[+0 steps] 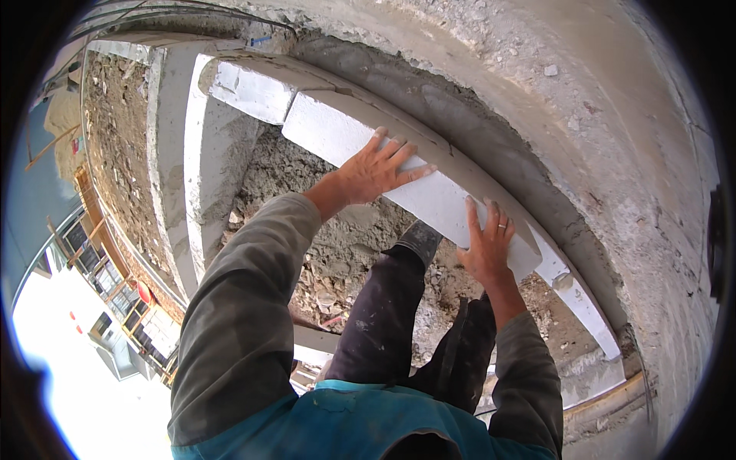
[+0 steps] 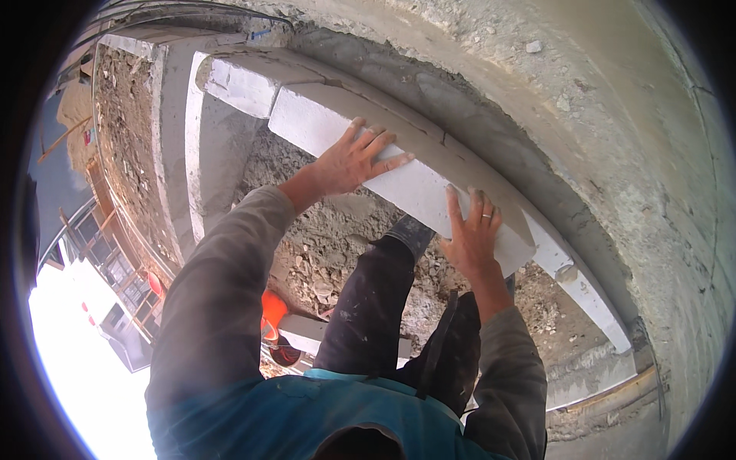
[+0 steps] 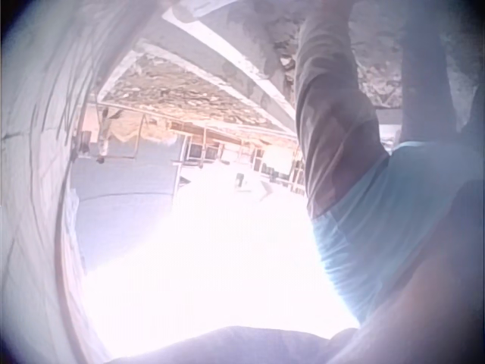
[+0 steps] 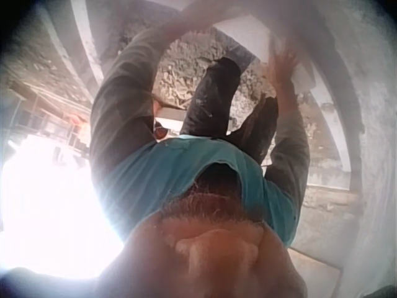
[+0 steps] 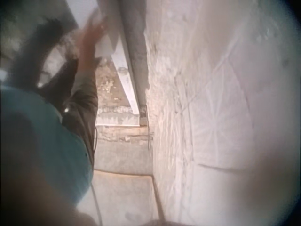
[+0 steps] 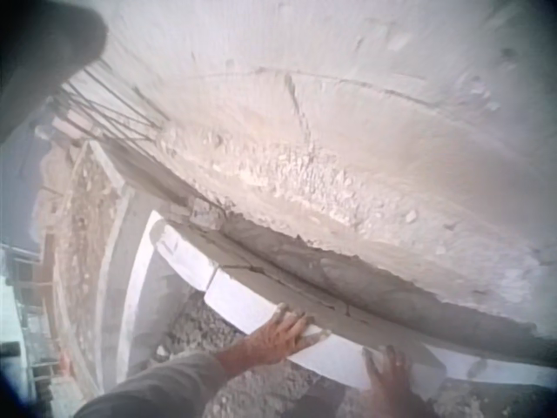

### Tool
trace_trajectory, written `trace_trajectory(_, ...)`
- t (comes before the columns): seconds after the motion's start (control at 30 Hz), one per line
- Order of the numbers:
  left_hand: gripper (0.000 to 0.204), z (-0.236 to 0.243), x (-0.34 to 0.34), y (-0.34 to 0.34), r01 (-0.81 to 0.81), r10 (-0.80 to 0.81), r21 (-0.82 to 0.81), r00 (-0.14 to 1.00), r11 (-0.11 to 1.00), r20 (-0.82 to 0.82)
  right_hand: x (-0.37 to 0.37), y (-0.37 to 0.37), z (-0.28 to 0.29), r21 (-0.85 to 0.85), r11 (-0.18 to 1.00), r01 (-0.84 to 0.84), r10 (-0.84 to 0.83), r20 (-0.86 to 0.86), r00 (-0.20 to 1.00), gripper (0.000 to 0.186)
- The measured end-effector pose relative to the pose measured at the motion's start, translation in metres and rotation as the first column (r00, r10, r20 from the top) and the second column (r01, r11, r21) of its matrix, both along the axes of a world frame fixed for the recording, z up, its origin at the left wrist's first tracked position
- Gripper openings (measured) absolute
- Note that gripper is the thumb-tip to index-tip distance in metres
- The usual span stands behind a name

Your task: The person cuts a white tile with a hand saw, then scoops cement from a bucket with a trowel and spreads it onto a curved wall section. They place the cut tile onto the wet cement, tap it into place with a hammer, and repeat the process of applying cement and setting additional tiles along the curve.

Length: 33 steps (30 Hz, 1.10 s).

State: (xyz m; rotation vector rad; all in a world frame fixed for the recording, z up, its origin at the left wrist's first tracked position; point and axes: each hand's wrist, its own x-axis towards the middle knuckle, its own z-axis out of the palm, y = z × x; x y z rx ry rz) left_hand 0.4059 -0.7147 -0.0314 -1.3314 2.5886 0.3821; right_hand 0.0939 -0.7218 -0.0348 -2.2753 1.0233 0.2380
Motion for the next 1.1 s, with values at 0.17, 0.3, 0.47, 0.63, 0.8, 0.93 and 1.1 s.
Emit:
trace_trajectory(0.17, 0.070, -0.011, 0.003, -0.008, -0.007, 0.007, 0.019, 1.000, 1.000, -0.010, 0.003, -0.004, -0.006, -0.026, 1.000, 0.011, -0.011, 0.011, 1.000, 0.113)
trace_trajectory(0.3, 0.069, -0.014, 0.003, -0.010, -0.001, 0.001, 0.026, 1.000, 1.000, -0.013, 0.004, -0.007, -0.010, 0.000, 1.000, 0.001, -0.001, -0.020, 1.000, 0.112)
trace_trajectory(0.47, 0.071, -0.014, 0.005, -0.013, -0.006, 0.007, 0.060, 1.000, 0.998, -0.021, 0.005, -0.010, -0.013, 0.009, 1.000, -0.005, 0.006, -0.019, 1.000, 0.113)
trace_trajectory(0.63, 0.076, -0.012, 0.006, -0.012, 0.011, -0.012, 0.058, 1.000, 0.998, 0.026, 0.005, -0.010, -0.013, -0.005, 0.999, -0.034, 0.033, -0.036, 0.999, 0.113)
trace_trajectory(0.8, 0.109, -0.004, 0.050, 0.019, -0.748, 0.735, -0.049, 0.661, 0.662, -0.148, 0.004, -0.009, -0.013, -0.026, 1.000, -0.013, 0.013, -0.012, 1.000, 0.104)
trace_trajectory(0.93, 0.132, -0.036, 0.118, 0.027, -0.924, 0.902, 0.158, -0.376, -0.348, -0.213, 0.005, -0.009, -0.016, -0.025, 1.000, 0.008, -0.008, 0.017, 1.000, 0.103)
trace_trajectory(1.1, 0.129, -0.082, 0.135, 0.025, -0.668, 0.597, 0.569, -0.724, -0.479, -0.346, 0.005, -0.008, -0.021, 0.003, 0.999, 0.032, -0.032, 0.019, 0.999, 0.103)
